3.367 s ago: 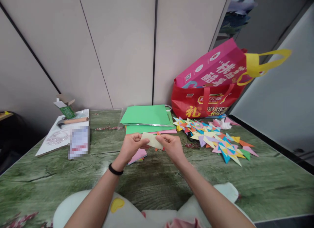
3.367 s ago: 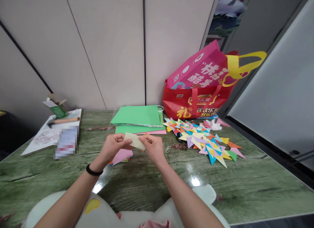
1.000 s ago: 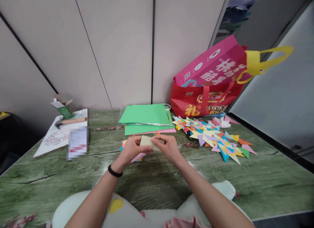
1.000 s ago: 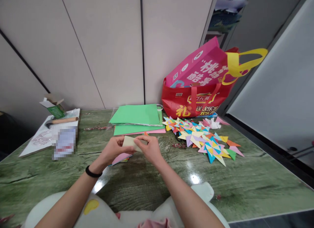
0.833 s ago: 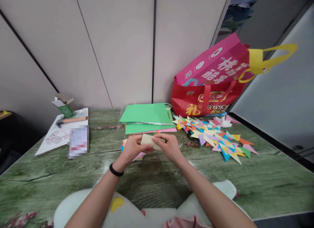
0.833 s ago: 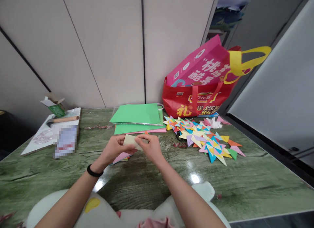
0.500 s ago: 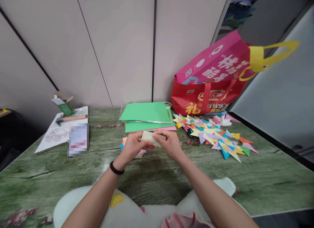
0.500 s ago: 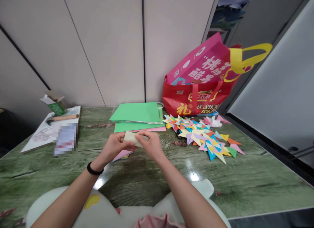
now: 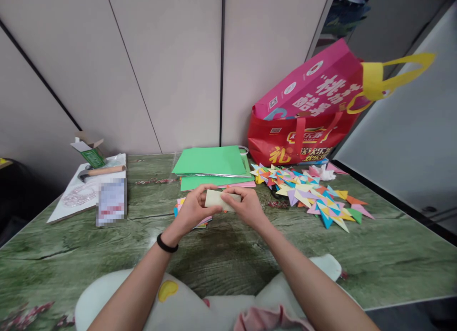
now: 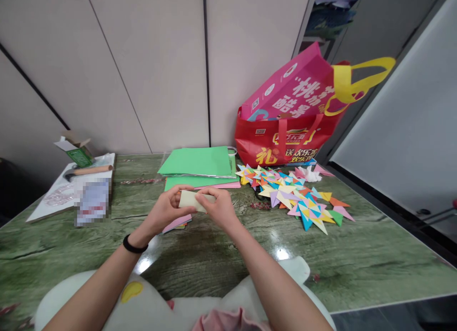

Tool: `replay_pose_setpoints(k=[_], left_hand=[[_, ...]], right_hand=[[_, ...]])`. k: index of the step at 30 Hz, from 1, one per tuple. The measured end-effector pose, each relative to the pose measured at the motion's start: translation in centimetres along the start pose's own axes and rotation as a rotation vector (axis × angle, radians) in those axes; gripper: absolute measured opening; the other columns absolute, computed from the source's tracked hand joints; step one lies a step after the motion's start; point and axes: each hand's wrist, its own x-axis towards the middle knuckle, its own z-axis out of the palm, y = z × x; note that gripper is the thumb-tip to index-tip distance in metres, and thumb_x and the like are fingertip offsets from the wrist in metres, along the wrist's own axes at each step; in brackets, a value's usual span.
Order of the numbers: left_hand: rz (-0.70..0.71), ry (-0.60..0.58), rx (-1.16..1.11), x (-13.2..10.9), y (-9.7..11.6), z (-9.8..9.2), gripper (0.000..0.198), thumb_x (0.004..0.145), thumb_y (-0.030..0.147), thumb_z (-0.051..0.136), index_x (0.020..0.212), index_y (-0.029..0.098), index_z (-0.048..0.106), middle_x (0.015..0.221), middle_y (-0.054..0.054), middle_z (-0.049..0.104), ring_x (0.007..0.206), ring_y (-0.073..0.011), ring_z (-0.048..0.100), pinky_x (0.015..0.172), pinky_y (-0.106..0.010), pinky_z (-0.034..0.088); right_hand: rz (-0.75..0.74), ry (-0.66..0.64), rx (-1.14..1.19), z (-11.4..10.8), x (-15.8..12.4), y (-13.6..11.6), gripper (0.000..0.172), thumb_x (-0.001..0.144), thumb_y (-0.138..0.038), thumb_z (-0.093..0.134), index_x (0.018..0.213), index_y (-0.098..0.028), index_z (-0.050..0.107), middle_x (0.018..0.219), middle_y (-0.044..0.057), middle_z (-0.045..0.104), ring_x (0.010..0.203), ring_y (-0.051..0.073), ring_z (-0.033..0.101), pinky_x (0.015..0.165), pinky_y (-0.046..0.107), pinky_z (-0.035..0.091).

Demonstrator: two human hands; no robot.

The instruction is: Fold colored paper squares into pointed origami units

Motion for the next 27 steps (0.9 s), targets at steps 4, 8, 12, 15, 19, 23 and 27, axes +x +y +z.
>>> replay_pose_setpoints(k=[4, 8, 12, 15, 19, 23, 27], left_hand=[[0.043, -0.053, -0.011, -0.1, 0.3, -0.2, 0.053, 0.06, 0.019, 0.07, 0.112, 0.018, 0.055, 0.084, -0.004, 0.068, 0.066, -0.0147, 0.062, 0.059, -0.024, 0.05], [0.036, -0.041, 0.101, -0.1, 0.2, -0.5, 0.03, 0.059, 0.022, 0.07, 0.089, 0.016, 0.07, 0.081, -0.005, 0.07, 0.066, -0.0165, 0.061, 0.057, -0.024, 0.049], [0.01, -0.037, 0.14, 0.0, 0.0, -0.5, 0.033, 0.06, 0.022, 0.069, 0.092, 0.017, 0.07, 0.068, 0.0, 0.069, 0.056, -0.013, 0.057, 0.051, -0.022, 0.047], [-0.008, -0.044, 0.126, 0.0, 0.0, -0.5, 0.035, 0.061, 0.022, 0.068, 0.096, 0.019, 0.069, 0.067, 0.001, 0.069, 0.057, -0.013, 0.058, 0.053, -0.023, 0.048], [0.032, 0.016, 0.076, 0.1, -0.1, -0.6, 0.035, 0.062, 0.021, 0.069, 0.096, 0.018, 0.068, 0.09, -0.004, 0.071, 0.073, -0.0162, 0.062, 0.064, -0.025, 0.05], [0.06, 0.079, 0.041, 0.1, -0.1, -0.4, 0.032, 0.06, 0.021, 0.07, 0.091, 0.018, 0.07, 0.097, -0.005, 0.069, 0.079, -0.0175, 0.063, 0.069, -0.027, 0.05], [0.065, 0.095, 0.051, 0.0, 0.0, -0.1, 0.03, 0.059, 0.022, 0.071, 0.089, 0.017, 0.07, 0.096, -0.004, 0.07, 0.079, -0.018, 0.062, 0.07, -0.028, 0.05]], right_hand=[[-0.026, -0.021, -0.012, 0.0, 0.0, 0.0, 0.014, 0.073, -0.028, 0.057, 0.07, -0.016, 0.064, 0.072, 0.003, 0.066, 0.069, 0.017, 0.059, 0.065, 0.027, 0.044], [0.017, -0.016, 0.061, 0.0, 0.0, 0.4, 0.015, 0.07, -0.03, 0.06, 0.077, -0.017, 0.06, 0.073, 0.003, 0.065, 0.066, 0.016, 0.059, 0.061, 0.026, 0.045], [0.149, -0.017, 0.157, 0.0, 0.2, 1.0, 0.027, 0.064, -0.034, 0.065, 0.08, -0.018, 0.052, 0.063, -0.002, 0.059, 0.051, 0.011, 0.054, 0.046, 0.02, 0.041], [0.215, -0.039, 0.219, 0.0, 0.2, 1.2, 0.028, 0.063, -0.038, 0.065, 0.075, -0.019, 0.049, 0.059, -0.003, 0.056, 0.046, 0.01, 0.05, 0.041, 0.019, 0.038], [0.263, -0.092, 0.334, 0.2, 0.1, 1.0, 0.042, 0.06, -0.04, 0.067, 0.091, -0.019, 0.048, 0.065, -0.002, 0.058, 0.049, 0.012, 0.053, 0.043, 0.022, 0.042], [0.182, -0.035, 0.22, 0.5, -0.2, 0.7, 0.065, 0.049, -0.032, 0.076, 0.105, -0.017, 0.046, 0.087, 0.003, 0.058, 0.068, 0.014, 0.056, 0.058, 0.025, 0.047], [0.141, -0.02, 0.149, 0.7, -0.3, 0.5, 0.057, 0.053, -0.03, 0.074, 0.103, -0.015, 0.05, 0.087, 0.004, 0.058, 0.071, 0.014, 0.054, 0.061, 0.024, 0.046]])
